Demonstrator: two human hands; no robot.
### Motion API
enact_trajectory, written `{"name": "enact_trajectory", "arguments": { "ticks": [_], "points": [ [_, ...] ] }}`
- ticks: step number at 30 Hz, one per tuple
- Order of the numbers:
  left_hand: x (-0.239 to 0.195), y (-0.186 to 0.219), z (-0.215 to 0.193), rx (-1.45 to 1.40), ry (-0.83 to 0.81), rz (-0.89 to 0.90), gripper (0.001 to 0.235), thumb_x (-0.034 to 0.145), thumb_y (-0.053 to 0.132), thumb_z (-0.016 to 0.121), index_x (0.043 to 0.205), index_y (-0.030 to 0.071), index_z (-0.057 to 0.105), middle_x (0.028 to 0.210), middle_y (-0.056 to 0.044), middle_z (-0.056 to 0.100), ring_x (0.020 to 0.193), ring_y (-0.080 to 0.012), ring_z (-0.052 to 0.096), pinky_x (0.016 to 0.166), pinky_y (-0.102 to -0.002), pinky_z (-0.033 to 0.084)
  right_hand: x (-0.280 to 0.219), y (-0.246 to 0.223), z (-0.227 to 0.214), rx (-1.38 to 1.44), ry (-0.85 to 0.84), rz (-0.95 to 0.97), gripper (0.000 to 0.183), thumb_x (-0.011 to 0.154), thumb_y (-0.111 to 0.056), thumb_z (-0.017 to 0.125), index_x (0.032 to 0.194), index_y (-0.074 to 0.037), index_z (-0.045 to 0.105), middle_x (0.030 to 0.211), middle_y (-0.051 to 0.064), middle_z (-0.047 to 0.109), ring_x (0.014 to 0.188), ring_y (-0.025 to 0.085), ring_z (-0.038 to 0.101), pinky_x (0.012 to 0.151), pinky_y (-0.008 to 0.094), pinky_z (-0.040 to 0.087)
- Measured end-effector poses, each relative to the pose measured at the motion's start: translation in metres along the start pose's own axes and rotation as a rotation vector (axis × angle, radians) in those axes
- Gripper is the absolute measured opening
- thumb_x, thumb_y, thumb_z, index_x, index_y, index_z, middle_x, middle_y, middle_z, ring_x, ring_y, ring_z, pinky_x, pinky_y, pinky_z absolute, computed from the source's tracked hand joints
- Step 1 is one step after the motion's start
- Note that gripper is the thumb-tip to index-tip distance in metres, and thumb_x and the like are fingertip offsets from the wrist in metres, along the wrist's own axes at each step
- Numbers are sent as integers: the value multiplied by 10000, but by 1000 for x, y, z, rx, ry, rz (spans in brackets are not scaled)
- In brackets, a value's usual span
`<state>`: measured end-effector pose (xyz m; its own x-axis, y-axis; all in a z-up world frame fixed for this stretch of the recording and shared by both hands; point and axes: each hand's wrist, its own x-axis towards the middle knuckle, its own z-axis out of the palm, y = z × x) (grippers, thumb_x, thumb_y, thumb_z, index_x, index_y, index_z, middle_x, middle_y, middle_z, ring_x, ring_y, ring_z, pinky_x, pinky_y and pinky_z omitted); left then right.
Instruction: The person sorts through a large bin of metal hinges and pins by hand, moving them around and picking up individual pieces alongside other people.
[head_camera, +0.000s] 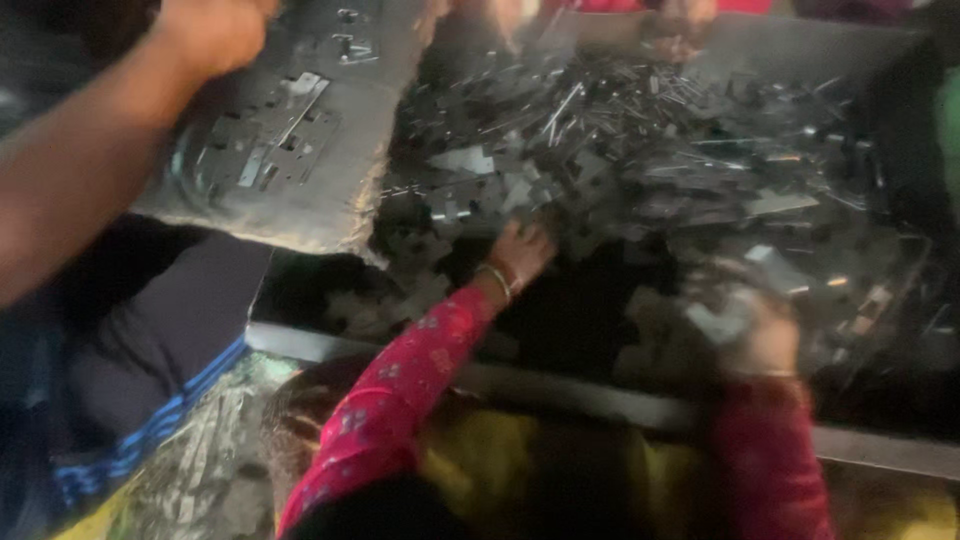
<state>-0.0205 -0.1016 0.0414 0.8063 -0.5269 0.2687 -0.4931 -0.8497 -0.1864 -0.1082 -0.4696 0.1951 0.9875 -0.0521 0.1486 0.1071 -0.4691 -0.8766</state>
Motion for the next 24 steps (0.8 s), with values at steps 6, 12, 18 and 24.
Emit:
{"name": "enact_trajectory", "arguments": {
  "ticks": [6, 12, 18, 24],
  "points": [
    [8, -10, -1, 57, -157, -172, 273, 958, 219, 559, 1118, 146, 768, 1184, -87, 736, 1138, -321, 649, 966, -532, 416, 42, 49, 102, -703, -217, -327, 432, 966, -459, 659, 1199, -99, 708, 1078, 173, 720, 965, 411, 702, 816, 513, 573],
    [11, -20, -53, -83, -441, -358, 231, 938, 236, 595, 1039, 157, 786, 1031, -68, 764, 980, -278, 731, 991, -613, 435, 34, -4, 147, -1223, -429, -409, 245, 949, -236, 586, 1114, -301, 755, 1062, 91, 685, 1054, 330, 678, 889, 525, 519],
    [37, -37, -120, -559, 6, -465, 240, 973, 264, 685, 1117, 76, 648, 906, -196, 751, 829, -392, 736, 709, -528, 591, 39, 0, 146, -1206, -489, -415, 195, 912, -218, 615, 1015, -183, 777, 1073, 94, 736, 1050, 286, 697, 937, 535, 515],
    [31, -44, -178, -1632, 148, -520, 229, 865, 128, 728, 1058, 59, 625, 936, -87, 756, 730, -212, 803, 603, -394, 642, 33, 24, 163, -960, -655, -175, 290, 890, -325, 619, 886, -95, 797, 1006, 197, 760, 933, 384, 727, 820, 532, 591]
  ]
}}
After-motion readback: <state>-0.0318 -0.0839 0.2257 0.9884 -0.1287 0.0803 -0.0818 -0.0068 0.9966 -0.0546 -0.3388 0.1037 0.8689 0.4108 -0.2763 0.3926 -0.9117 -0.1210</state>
